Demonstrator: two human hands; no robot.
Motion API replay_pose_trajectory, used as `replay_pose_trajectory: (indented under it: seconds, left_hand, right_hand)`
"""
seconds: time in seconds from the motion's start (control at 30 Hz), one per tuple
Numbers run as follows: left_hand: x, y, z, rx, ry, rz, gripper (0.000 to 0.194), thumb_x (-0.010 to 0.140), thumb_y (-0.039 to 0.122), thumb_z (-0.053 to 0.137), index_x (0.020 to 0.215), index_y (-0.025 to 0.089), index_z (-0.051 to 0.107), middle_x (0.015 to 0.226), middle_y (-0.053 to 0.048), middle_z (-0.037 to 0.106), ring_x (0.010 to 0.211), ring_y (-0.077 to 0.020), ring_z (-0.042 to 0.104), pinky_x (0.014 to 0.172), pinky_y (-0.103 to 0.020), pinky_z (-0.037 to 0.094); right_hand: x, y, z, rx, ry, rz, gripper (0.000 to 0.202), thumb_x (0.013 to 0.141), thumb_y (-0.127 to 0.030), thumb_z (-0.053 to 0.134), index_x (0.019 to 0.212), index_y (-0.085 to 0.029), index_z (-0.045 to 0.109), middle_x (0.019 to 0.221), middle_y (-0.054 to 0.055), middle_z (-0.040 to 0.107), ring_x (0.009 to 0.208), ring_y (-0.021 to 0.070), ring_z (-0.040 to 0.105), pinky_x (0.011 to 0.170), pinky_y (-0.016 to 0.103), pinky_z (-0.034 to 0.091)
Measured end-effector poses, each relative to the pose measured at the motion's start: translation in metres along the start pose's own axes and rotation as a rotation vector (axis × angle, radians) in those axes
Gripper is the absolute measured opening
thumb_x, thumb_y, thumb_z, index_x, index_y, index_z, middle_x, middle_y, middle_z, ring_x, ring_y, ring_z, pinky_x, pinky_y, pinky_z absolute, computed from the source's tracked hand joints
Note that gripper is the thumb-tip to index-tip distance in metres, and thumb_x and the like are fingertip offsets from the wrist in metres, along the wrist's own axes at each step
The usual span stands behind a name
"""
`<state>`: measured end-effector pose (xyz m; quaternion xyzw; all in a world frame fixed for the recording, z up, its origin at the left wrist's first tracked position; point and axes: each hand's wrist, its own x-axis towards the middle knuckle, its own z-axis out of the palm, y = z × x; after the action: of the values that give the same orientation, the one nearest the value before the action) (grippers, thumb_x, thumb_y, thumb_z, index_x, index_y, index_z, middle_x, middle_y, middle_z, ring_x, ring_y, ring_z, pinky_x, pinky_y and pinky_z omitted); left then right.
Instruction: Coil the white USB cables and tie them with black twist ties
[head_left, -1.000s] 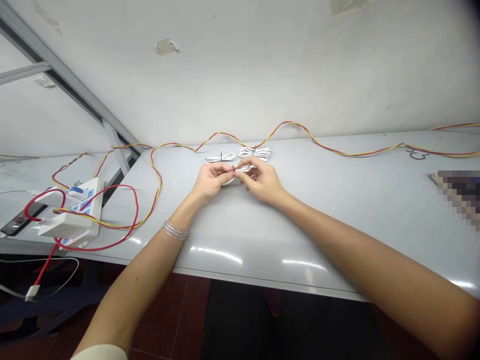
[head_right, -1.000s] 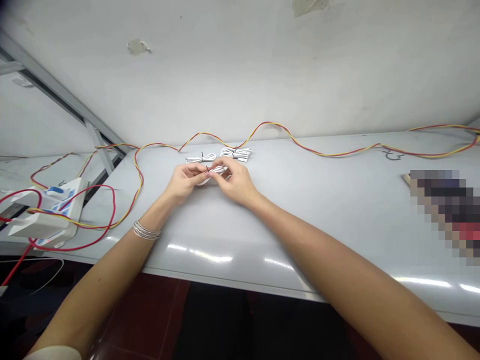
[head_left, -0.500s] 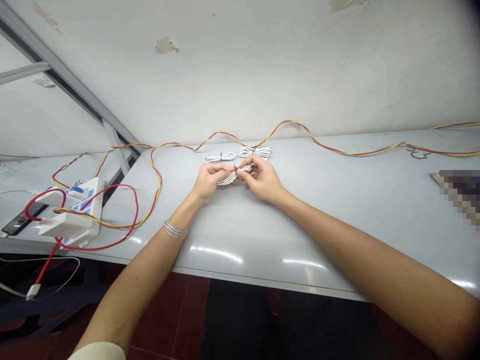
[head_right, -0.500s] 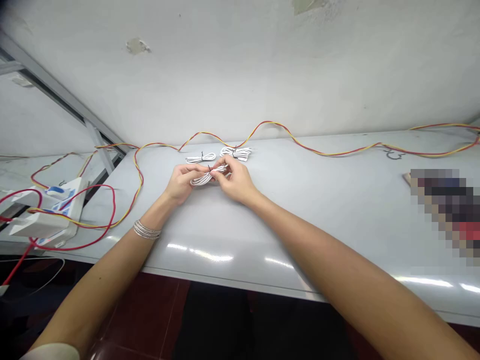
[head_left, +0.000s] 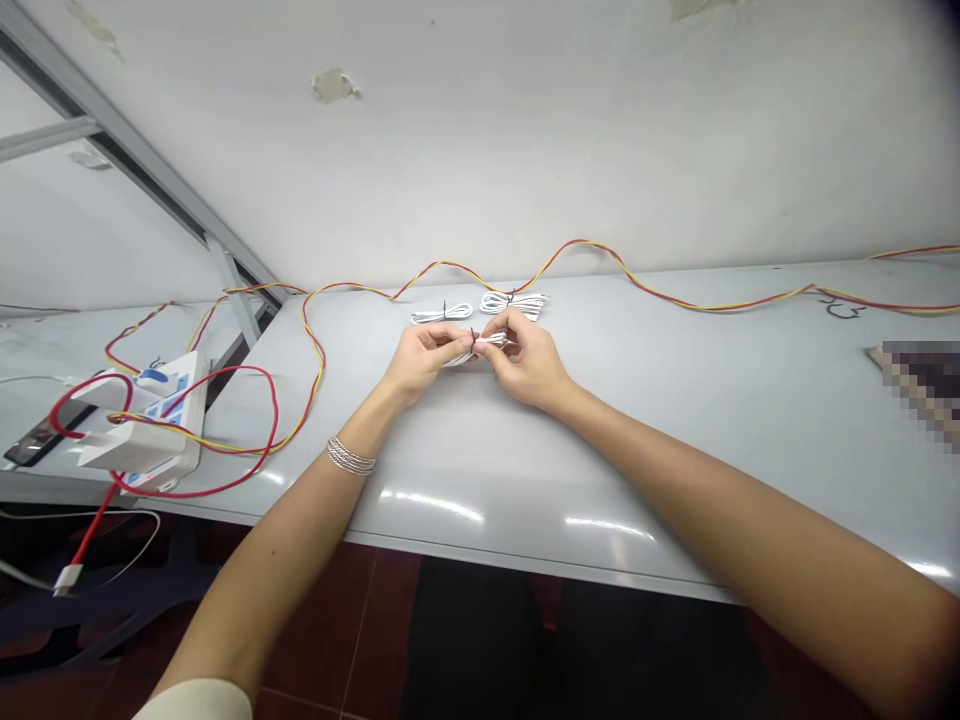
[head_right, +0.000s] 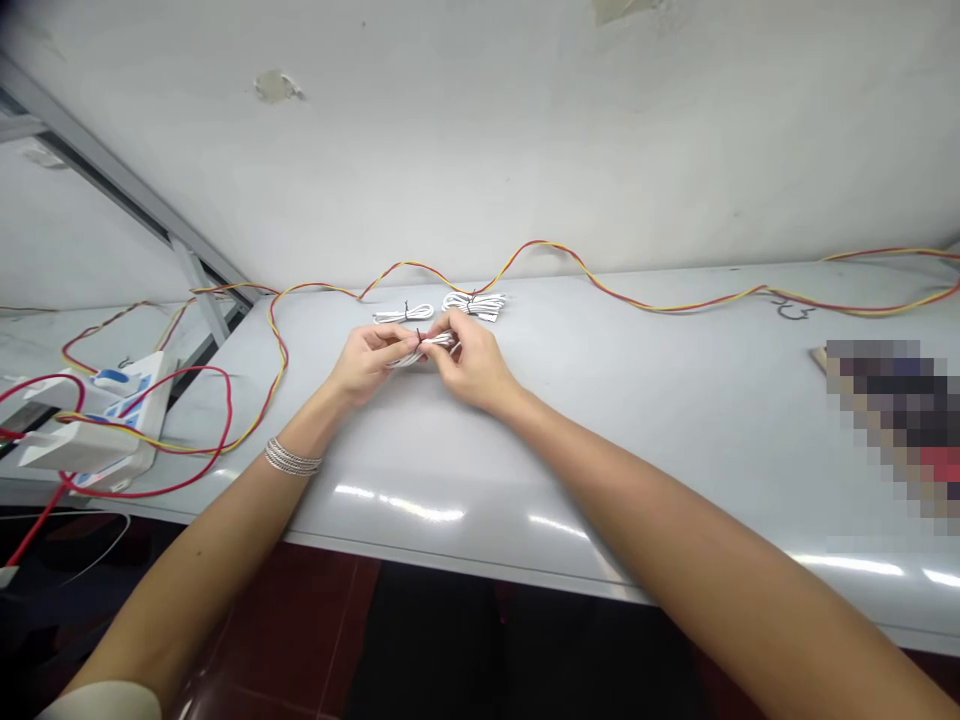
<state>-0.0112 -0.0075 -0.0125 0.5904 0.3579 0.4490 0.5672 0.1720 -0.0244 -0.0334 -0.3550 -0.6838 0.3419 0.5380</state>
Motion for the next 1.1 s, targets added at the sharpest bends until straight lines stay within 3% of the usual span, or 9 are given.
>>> replay_pose_trajectory:
  seconds: [0.2,0.4,0.63,0.87,1.1]
  left_hand:
    - [0.0,-0.002,0.0,-0.063,-0.037,-0.014,0.028,0.064,0.033,0.094,0.081,0.017,0.078,0.081,-0.002,0.075,0.073,-0.0152,0.071,0.079,-0.035,0.06]
    - [-0.004,0.0,0.006,-0.041,0.024,-0.033,0.029,0.061,0.031,0.095,0.079,0.016,0.078,0.081,-0.005,0.077,0.075,-0.0212,0.076,0.082,-0.044,0.064]
    - [-0.005,0.001,0.008,0.155,0.068,0.087,0.025,0.065,0.031,0.092,0.081,0.015,0.081,0.083,-0.007,0.079,0.079,-0.0229,0.076,0.086,-0.045,0.063]
    - [-0.005,0.001,0.01,0.216,0.076,0.125,0.02,0.068,0.031,0.089,0.078,0.016,0.081,0.079,-0.007,0.079,0.078,-0.0217,0.075,0.083,-0.042,0.062]
    - [-0.006,0.002,0.014,0.267,0.117,0.144,0.012,0.068,0.025,0.086,0.07,0.016,0.078,0.072,-0.005,0.076,0.071,-0.0185,0.071,0.08,-0.039,0.059]
  right_hand:
    - [0.004,0.002,-0.002,0.087,0.018,0.061,0.019,0.084,-0.036,0.07,0.086,-0.022,0.056,0.089,0.003,0.064,0.074,0.0166,0.061,0.056,0.03,0.05]
    - [0.007,0.002,-0.004,0.239,0.008,0.178,0.026,0.075,-0.039,0.078,0.081,-0.022,0.059,0.083,0.002,0.067,0.069,0.0174,0.065,0.054,0.031,0.054]
    - [0.009,-0.003,-0.01,0.392,-0.045,0.332,0.039,0.064,-0.043,0.089,0.076,-0.021,0.058,0.074,0.001,0.071,0.069,0.0185,0.07,0.051,0.027,0.052]
    - [0.007,-0.006,-0.007,0.37,-0.006,0.326,0.04,0.065,-0.044,0.089,0.076,-0.021,0.058,0.073,0.001,0.071,0.064,0.0163,0.068,0.049,0.026,0.05]
    - [0.01,-0.004,-0.011,0.401,-0.04,0.357,0.043,0.067,-0.056,0.086,0.074,-0.02,0.063,0.07,0.001,0.067,0.061,0.0149,0.063,0.052,0.029,0.053]
